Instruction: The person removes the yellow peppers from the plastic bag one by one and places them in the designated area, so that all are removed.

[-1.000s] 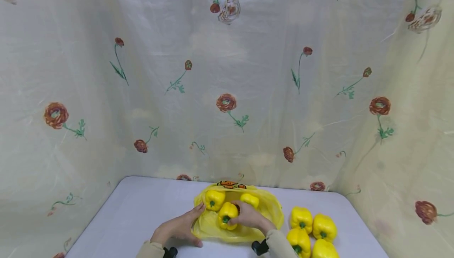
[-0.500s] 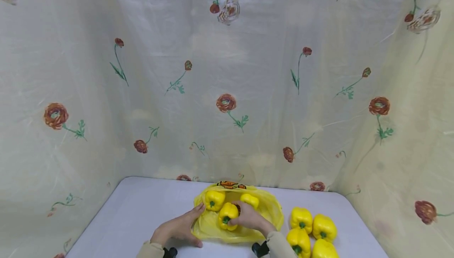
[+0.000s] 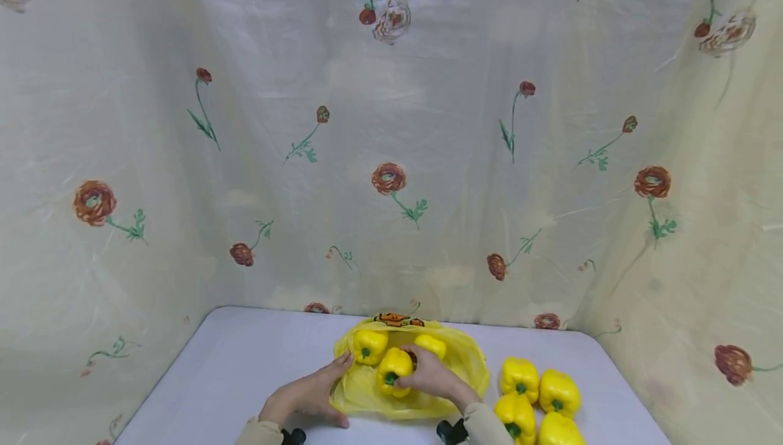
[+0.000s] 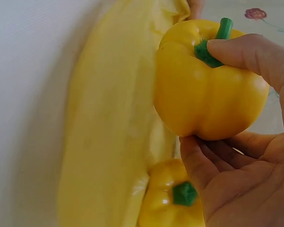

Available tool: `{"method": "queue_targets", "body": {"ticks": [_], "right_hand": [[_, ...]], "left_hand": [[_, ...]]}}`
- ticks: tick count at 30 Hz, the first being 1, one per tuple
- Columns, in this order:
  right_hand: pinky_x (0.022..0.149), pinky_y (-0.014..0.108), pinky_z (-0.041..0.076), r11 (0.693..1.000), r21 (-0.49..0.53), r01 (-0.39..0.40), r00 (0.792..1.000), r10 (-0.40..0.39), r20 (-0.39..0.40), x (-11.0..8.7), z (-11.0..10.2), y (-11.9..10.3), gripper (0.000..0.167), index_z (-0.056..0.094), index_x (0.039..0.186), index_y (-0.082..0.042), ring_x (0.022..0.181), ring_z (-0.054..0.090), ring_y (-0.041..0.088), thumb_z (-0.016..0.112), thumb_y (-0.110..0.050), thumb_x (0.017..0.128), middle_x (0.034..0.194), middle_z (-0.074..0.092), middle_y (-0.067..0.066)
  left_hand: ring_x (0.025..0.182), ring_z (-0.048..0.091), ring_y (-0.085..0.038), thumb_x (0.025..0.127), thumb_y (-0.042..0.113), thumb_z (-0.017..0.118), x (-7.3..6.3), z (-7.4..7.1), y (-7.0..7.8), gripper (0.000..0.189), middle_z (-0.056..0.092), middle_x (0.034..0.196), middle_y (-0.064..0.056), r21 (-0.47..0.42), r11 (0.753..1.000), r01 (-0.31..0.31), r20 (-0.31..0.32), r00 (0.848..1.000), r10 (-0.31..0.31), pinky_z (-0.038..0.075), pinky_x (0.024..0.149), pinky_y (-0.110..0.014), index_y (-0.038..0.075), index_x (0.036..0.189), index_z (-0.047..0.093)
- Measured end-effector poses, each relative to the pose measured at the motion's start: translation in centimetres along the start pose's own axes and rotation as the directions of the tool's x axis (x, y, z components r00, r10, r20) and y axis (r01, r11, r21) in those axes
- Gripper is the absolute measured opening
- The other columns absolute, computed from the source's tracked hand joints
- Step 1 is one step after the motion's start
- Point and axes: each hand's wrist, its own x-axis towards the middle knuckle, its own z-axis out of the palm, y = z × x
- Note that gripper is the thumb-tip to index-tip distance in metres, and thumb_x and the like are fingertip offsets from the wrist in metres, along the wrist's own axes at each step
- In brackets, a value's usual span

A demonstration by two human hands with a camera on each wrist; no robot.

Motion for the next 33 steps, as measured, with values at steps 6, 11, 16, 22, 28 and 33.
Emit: {"method": "queue_targets", "body": {"ticks": [6,11,16,22,28,33], "right_hand": [[0.099,0.052,0.047,1.0,0.007,0.005,1.0,-0.005,-0.017,-0.7,-0.5,-0.9,0.078,0.046,0.139,-0.004,0.114,0.054,0.026,0.081,-0.029,0.074,0.135,0.054,0.015],[0.099,0.053,0.046,1.0,0.012,0.01,1.0,-0.01,-0.021,-1.3,-1.0,-1.3,0.078,0.046,0.14,-0.005,0.116,0.054,0.027,0.08,-0.03,0.075,0.138,0.051,0.016],[0.099,0.05,0.047,1.0,-0.004,0.019,0.999,-0.019,-0.03,-1.8,-1.4,-1.3,0.078,0.045,0.141,-0.006,0.115,0.054,0.025,0.08,-0.033,0.076,0.138,0.051,0.014],[0.097,0.048,0.049,1.0,-0.013,0.028,0.998,-0.029,-0.052,-2.4,-2.1,-1.1,0.08,0.045,0.14,-0.004,0.113,0.056,0.025,0.08,-0.034,0.075,0.137,0.052,0.015],[0.1,0.049,0.048,1.0,-0.004,0.028,0.998,-0.029,-0.062,-3.2,-3.0,-0.9,0.081,0.043,0.142,-0.002,0.118,0.054,0.029,0.079,-0.035,0.077,0.14,0.049,0.018],[0.101,0.052,0.046,0.999,-0.017,0.036,0.996,-0.038,-0.085,-4.1,-3.8,-0.9,0.081,0.043,0.141,-0.002,0.122,0.052,0.032,0.079,-0.036,0.076,0.142,0.048,0.019]], "left_hand": [[0.148,0.016,-0.036,0.07,0.049,0.082,0.1,0.1,-0.2,0.113,0.01,0.163,-0.013,0.003,1.0,-0.008,0.004,1.0,0.008,0.023,0.116,-0.058,0.012,0.155,0.017],[0.148,0.016,-0.035,0.07,0.05,0.082,0.1,0.2,-0.3,0.113,0.011,0.163,-0.012,0.008,1.0,-0.01,-0.002,1.0,0.011,0.023,0.116,-0.057,0.012,0.155,0.018],[0.148,0.016,-0.035,0.07,0.049,0.082,0.0,0.2,-0.2,0.113,0.01,0.163,-0.012,0.007,1.0,-0.013,-0.007,1.0,0.013,0.023,0.116,-0.057,0.012,0.155,0.017],[0.148,0.016,-0.036,0.07,0.047,0.083,-0.1,0.2,-0.2,0.113,0.01,0.163,-0.013,0.004,1.0,-0.011,-0.003,1.0,0.011,0.023,0.116,-0.058,0.011,0.155,0.018],[0.148,0.017,-0.035,0.07,0.05,0.082,0.1,0.2,-0.3,0.113,0.011,0.163,-0.013,0.005,1.0,0.001,-0.003,1.0,-0.001,0.023,0.116,-0.057,0.013,0.155,0.018],[0.148,0.016,-0.036,0.07,0.05,0.082,0.1,0.2,-0.3,0.114,0.011,0.163,-0.013,0.0,1.0,-0.006,-0.006,1.0,0.006,0.023,0.116,-0.058,0.012,0.155,0.018]]}}
